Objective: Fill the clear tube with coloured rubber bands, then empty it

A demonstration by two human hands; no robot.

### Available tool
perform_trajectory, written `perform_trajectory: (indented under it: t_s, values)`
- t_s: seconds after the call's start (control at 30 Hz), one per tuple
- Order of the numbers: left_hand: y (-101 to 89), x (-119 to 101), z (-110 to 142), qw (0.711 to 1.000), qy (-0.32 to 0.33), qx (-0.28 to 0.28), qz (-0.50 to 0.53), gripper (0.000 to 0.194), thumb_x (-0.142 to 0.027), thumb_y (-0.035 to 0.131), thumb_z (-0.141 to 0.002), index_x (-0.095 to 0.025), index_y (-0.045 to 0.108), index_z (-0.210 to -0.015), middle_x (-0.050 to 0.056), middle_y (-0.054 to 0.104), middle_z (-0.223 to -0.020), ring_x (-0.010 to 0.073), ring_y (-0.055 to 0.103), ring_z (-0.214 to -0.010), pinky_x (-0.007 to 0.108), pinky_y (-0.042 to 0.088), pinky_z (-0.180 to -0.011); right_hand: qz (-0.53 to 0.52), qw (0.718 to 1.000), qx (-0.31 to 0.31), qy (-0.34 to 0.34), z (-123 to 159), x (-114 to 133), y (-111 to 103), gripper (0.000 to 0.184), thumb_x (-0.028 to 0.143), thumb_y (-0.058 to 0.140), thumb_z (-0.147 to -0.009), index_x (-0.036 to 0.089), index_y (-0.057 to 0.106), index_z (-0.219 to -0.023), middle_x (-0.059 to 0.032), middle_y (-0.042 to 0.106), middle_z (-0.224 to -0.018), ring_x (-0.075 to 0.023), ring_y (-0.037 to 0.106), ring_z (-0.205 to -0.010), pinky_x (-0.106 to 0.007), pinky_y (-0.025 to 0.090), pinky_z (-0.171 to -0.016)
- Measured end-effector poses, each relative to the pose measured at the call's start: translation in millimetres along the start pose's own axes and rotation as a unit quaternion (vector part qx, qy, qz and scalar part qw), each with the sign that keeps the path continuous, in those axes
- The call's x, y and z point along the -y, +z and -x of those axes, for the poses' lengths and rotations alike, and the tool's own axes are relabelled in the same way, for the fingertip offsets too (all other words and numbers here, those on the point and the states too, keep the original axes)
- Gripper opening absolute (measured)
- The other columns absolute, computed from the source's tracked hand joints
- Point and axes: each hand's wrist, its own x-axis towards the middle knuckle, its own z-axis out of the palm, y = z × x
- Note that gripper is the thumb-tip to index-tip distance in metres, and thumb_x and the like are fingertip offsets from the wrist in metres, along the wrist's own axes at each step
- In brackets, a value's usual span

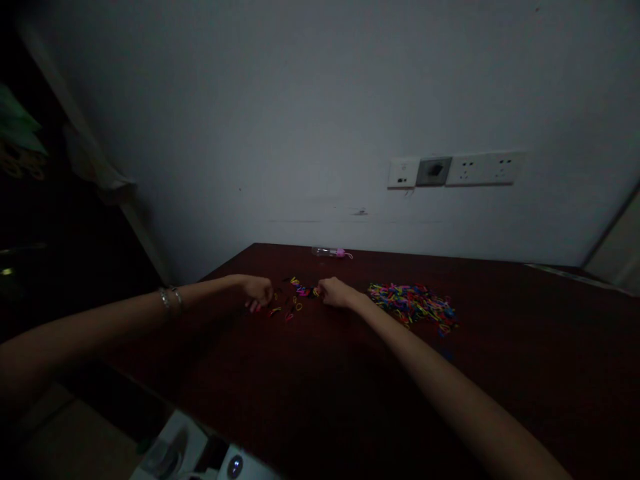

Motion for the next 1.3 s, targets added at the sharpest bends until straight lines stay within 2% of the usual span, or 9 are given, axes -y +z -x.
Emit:
perform_trajectory:
  t_s: [0.2,0.27,0.37,0.43,0.53,0.7,0.9,1.1,1.3]
  values:
    - [0.7,-37.8,-7.1,0.983,0.085,-0.113,0.118,0.013,-0.016,0.052,-0.068,-0.013,0.055,-0.08,0.003,0.063,-0.065,0.0135,0.062,-0.06,0.027,0.052,-0.057,0.028,0.994,-0.09,-0.046,-7.3,30.4,10.8,0.029,0.008,0.05,-0.073,0.013,0.057,-0.101,-0.0095,0.059,-0.096,-0.0159,0.055,-0.083,-0.023,0.04,-0.069]
    - [-9.5,-40.9,-1.8,0.976,0.081,-0.182,0.086,0.017,-0.014,0.052,-0.067,-0.013,0.057,-0.083,0.002,0.063,-0.067,0.0125,0.06,-0.06,0.023,0.05,-0.057,0.073,0.987,-0.122,-0.08,0.2,45.8,15.7,0.024,0.014,0.049,-0.077,0.014,0.057,-0.1,-0.0116,0.056,-0.101,-0.0182,0.053,-0.087,-0.026,0.041,-0.07]
    - [-27.6,-33.1,3.9,0.957,0.023,-0.285,-0.038,0.015,-0.011,0.055,-0.061,-0.012,0.06,-0.075,0.001,0.061,-0.064,0.0126,0.058,-0.063,0.021,0.047,-0.06,0.138,0.961,-0.119,-0.211,13.8,73.1,27.0,0.019,0.022,0.048,-0.082,0.016,0.058,-0.097,-0.0108,0.055,-0.101,-0.0203,0.05,-0.092,-0.031,0.042,-0.075]
    - [-34.7,-24.4,2.1,0.956,-0.047,-0.275,-0.091,0.01,-0.009,0.059,-0.055,-0.011,0.06,-0.065,0.001,0.059,-0.058,0.0146,0.057,-0.065,0.022,0.047,-0.063,0.186,0.933,-0.103,-0.29,18.0,91.9,36.1,0.018,0.026,0.05,-0.083,0.016,0.058,-0.096,-0.0101,0.056,-0.099,-0.0216,0.049,-0.092,-0.033,0.042,-0.074]
    - [-35.1,-15.0,-8.5,0.968,-0.138,-0.192,-0.08,0.009,-0.008,0.062,-0.051,-0.011,0.057,-0.058,0.001,0.054,-0.047,0.0175,0.057,-0.059,0.027,0.049,-0.059,0.241,0.897,-0.126,-0.35,11.9,116.4,48.0,0.019,0.02,0.041,-0.088,0.017,0.057,-0.097,-0.0095,0.057,-0.102,-0.0211,0.049,-0.094,-0.034,0.042,-0.071]
    - [-28.9,-16.0,-26.2,0.977,-0.128,-0.168,-0.041,0.008,-0.006,0.06,-0.052,-0.011,0.054,-0.054,-0.001,0.05,-0.043,0.0145,0.054,-0.05,0.029,0.049,-0.055,0.27,0.877,-0.117,-0.381,-13.8,135.4,56.6,0.016,0.016,0.041,-0.089,0.016,0.057,-0.091,-0.0064,0.062,-0.091,-0.0183,0.053,-0.086,-0.03,0.043,-0.065]
    - [-25.6,-29.8,-37.5,0.986,-0.025,-0.141,0.088,0.011,-0.008,0.059,-0.055,-0.012,0.058,-0.066,-0.003,0.056,-0.051,0.0104,0.055,-0.052,0.024,0.05,-0.059,0.289,0.892,-0.095,-0.335,-22.3,107.9,51.3,0.018,0.011,0.041,-0.088,0.012,0.057,-0.094,-0.0084,0.062,-0.091,-0.0178,0.058,-0.08,-0.028,0.046,-0.06]
    - [-28.3,-39.9,-35.2,0.967,0.032,-0.127,0.218,0.016,-0.01,0.057,-0.061,-0.012,0.059,-0.077,-0.001,0.061,-0.059,0.0113,0.059,-0.059,0.025,0.051,-0.064,0.255,0.923,-0.104,-0.267,-7.6,58.2,31.2,0.021,0.013,0.038,-0.089,0.011,0.057,-0.099,-0.0135,0.059,-0.1,-0.0209,0.056,-0.093,-0.033,0.047,-0.075]
    - [-41.4,-31.2,-22.0,0.951,-0.037,-0.272,0.14,0.021,-0.014,0.055,-0.066,-0.009,0.061,-0.086,0.006,0.064,-0.074,0.0105,0.058,-0.058,0.021,0.049,-0.057,0.012,0.972,-0.202,-0.115,-5.0,17.4,21.5,0.03,0.032,0.039,-0.09,0.013,0.055,-0.106,-0.0136,0.054,-0.11,-0.0206,0.05,-0.105,-0.036,0.04,-0.091]
